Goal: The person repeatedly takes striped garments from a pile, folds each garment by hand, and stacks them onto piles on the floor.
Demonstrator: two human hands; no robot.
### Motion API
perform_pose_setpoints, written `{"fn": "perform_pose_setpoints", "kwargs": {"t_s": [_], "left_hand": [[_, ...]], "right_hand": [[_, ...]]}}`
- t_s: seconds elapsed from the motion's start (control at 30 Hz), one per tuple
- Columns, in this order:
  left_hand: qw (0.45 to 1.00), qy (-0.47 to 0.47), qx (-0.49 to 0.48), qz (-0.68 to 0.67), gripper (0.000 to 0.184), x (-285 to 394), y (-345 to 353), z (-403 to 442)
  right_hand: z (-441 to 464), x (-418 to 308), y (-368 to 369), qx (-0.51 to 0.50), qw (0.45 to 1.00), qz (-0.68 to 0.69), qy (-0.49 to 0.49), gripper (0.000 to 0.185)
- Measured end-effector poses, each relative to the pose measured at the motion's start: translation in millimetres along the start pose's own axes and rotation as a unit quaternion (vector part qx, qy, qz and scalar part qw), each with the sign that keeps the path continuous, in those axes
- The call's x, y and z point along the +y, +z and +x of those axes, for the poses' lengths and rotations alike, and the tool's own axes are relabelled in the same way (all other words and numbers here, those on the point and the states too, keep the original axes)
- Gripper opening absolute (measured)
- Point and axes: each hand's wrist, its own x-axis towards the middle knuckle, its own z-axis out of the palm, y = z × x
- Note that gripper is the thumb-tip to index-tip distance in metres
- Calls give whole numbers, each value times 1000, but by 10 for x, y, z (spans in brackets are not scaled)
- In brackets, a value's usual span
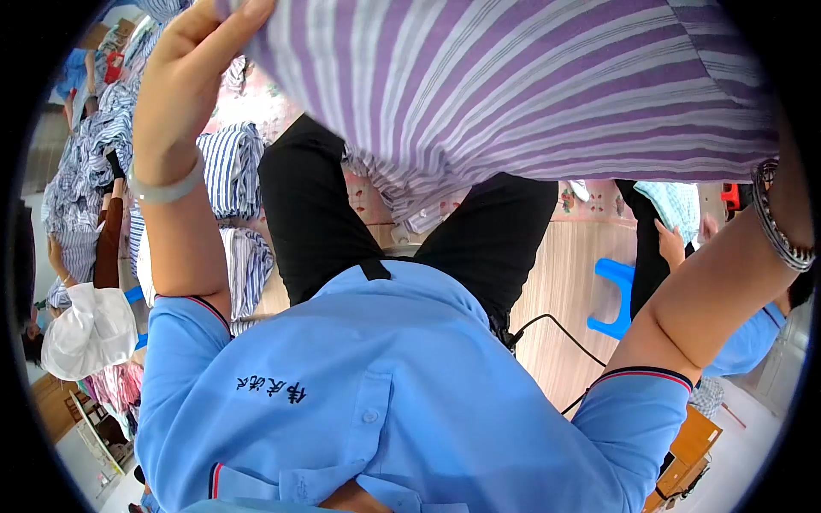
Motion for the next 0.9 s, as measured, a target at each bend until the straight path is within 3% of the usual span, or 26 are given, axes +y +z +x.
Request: {"fn": "perform_pose_setpoints", "kwargs": {"t_s": [0.07,0.1,0.13,0.2,0.27,0.3,0.37,0.43,0.53,0.6,0.73,0.83,0.9], "left_hand": [[997,2,80,20,19,199,172,-166],[981,68,108,144,19,202,132,-209],[953,117,140,244,20,157,121,-233],[845,189,236,441,23,69,100,-283],[960,106,171,193,40,-326,-245,-353],[981,32,133,-140,43,-373,-384,-393],[937,-11,68,-342,43,-474,-348,-397],[925,-118,6,-360,44,-842,-140,-362],[917,-294,-99,-249,44,-1563,290,-630],[907,-316,-139,-240,45,-1604,473,-845],[907,-308,-122,-259,45,-1611,538,-906],[904,-312,-108,-270,46,-1655,536,-924],[899,-317,-99,-285,46,-1689,507,-919]], "right_hand": [[-31,-27,5,-8,1000,-11,4,34],[-56,-46,-6,-15,1000,-25,5,34],[-65,-55,19,-21,999,-34,8,34],[-69,-90,70,-39,998,-53,12,34],[-63,-138,151,-62,995,-83,14,34],[-61,-167,203,-76,992,-100,14,34],[-27,-207,390,-110,984,-136,16,34],[34,-253,680,-151,973,-174,13,34],[92,-294,1200,-221,950,-219,3,35],[75,-288,1490,-269,934,-235,3,35],[-356,210,1818,-391,885,-249,50,33],[-1048,1008,1869,-494,840,-221,42,61],[-1355,1395,1664,-424,859,-32,284,58]]}}
